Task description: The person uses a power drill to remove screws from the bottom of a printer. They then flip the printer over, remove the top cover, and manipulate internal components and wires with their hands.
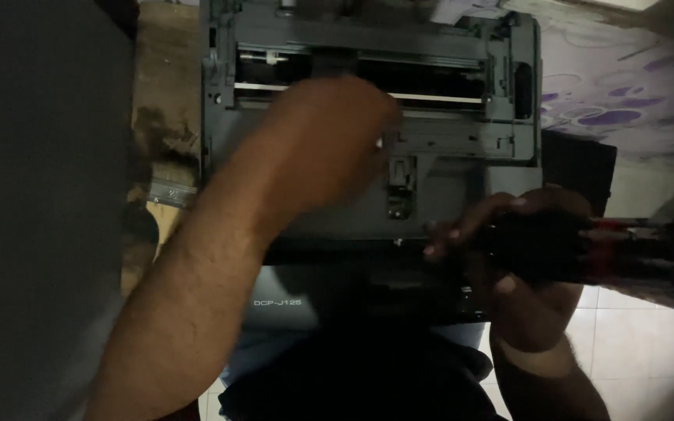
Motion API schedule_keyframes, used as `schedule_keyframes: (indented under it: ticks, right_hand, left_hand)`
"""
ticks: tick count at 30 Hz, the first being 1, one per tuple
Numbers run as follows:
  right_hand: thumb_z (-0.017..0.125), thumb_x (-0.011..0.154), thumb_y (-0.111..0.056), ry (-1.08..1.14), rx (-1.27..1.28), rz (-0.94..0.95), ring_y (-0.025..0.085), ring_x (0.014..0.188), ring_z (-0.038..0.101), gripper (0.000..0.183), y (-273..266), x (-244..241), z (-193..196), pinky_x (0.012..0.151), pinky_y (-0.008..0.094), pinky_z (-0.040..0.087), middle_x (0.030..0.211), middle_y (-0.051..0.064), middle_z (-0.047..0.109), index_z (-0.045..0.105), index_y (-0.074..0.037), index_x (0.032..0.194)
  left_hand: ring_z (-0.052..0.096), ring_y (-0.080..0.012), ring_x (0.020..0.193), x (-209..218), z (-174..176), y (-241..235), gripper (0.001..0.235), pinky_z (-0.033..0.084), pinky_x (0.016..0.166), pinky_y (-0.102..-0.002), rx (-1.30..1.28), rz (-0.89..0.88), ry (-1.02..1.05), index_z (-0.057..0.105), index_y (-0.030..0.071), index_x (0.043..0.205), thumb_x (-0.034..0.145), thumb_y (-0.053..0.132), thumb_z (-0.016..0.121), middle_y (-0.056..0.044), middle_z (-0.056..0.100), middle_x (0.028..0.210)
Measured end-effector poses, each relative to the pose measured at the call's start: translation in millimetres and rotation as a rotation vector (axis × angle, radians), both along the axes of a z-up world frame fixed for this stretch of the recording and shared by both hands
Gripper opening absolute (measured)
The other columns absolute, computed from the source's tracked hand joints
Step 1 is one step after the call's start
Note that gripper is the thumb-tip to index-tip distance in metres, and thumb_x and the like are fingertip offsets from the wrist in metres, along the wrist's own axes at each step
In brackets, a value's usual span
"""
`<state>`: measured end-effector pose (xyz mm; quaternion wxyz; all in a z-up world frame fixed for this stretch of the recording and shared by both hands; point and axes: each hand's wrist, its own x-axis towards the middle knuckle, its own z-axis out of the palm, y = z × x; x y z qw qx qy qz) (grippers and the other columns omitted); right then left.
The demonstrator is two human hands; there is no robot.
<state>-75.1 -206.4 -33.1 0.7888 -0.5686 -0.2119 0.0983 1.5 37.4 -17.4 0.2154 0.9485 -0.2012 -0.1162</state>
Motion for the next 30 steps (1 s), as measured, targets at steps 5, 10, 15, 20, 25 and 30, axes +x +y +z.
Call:
schedule_keyframes:
  ticks: [5, 10, 15, 20, 25, 30]
  right_hand:
    - [0.077, 0.097, -0.032, -0.026, -0.13, -0.026, 0.03, 0.084, 0.073, 0.048, 10.7, -1.7, 4.9, 0.1, 0.05, 0.064, 0.1, 0.017, 0.062, 0.045, -0.017, 0.129]
    - [0.071, 0.098, -0.03, -0.079, -0.206, -0.018, 0.031, 0.085, 0.075, 0.044, 11.7, -0.8, 4.9, 0.097, 0.045, 0.065, 0.103, 0.016, 0.063, 0.044, -0.014, 0.129]
    - [0.073, 0.097, -0.029, -0.084, -0.16, 0.026, 0.032, 0.087, 0.075, 0.045, 15.0, 1.4, 4.1, 0.082, 0.042, 0.068, 0.102, 0.017, 0.065, 0.044, -0.012, 0.128]
    - [0.072, 0.093, -0.017, -0.172, -0.186, -0.001, 0.034, 0.108, 0.072, 0.046, 5.0, 1.3, -5.4, 0.103, 0.046, 0.062, 0.116, 0.019, 0.065, 0.047, -0.01, 0.132]
    - [0.075, 0.087, -0.036, -0.49, -0.481, 0.004, 0.032, 0.142, 0.058, 0.054, 2.9, 22.3, 3.2, 0.124, 0.045, 0.049, 0.145, 0.017, 0.054, 0.05, -0.024, 0.133]
    - [0.082, 0.076, -0.04, -0.476, -0.614, -0.091, 0.037, 0.15, 0.051, 0.057, 4.0, 20.5, 16.1, 0.126, 0.049, 0.047, 0.155, 0.018, 0.046, 0.055, -0.015, 0.119]
  left_hand:
    - [0.07, -0.035, 0.103, -5.3, 3.0, -7.2, 0.03, 0.057, 0.077, -0.053, -0.046, -0.022, 0.077, 0.072, 0.012, 0.119, 0.091, 0.024, 0.072, -0.01, 0.074, 0.113]
    - [0.069, -0.0354, 0.102, -5.8, -1.6, -3.7, 0.027, 0.056, 0.075, -0.054, -0.082, -0.05, 0.008, 0.072, 0.012, 0.109, 0.089, 0.03, 0.076, -0.01, 0.075, 0.107]
    - [0.069, -0.0345, 0.106, -7.3, -3.7, -1.0, 0.035, 0.055, 0.08, -0.051, -0.162, -0.044, 0.006, 0.071, 0.009, 0.119, 0.088, 0.025, 0.075, -0.013, 0.074, 0.113]
    - [0.072, -0.0308, 0.103, -11.9, 23.2, 2.8, 0.031, 0.056, 0.076, -0.048, -0.184, -0.052, 0.13, 0.073, 0.013, 0.115, 0.084, 0.016, 0.072, -0.008, 0.077, 0.111]
    - [0.072, -0.0229, 0.111, -29.7, 49.3, -1.0, 0.036, 0.059, 0.09, -0.038, -0.097, -0.054, 0.386, 0.069, 0.019, 0.128, 0.093, 0.012, 0.061, -0.004, 0.073, 0.125]
    - [0.075, -0.0343, 0.091, -56.7, 36.5, -12.5, 0.02, 0.054, 0.07, -0.051, -0.363, -0.238, 0.162, 0.076, 0.013, 0.098, 0.081, 0.024, 0.074, -0.009, 0.08, 0.097]
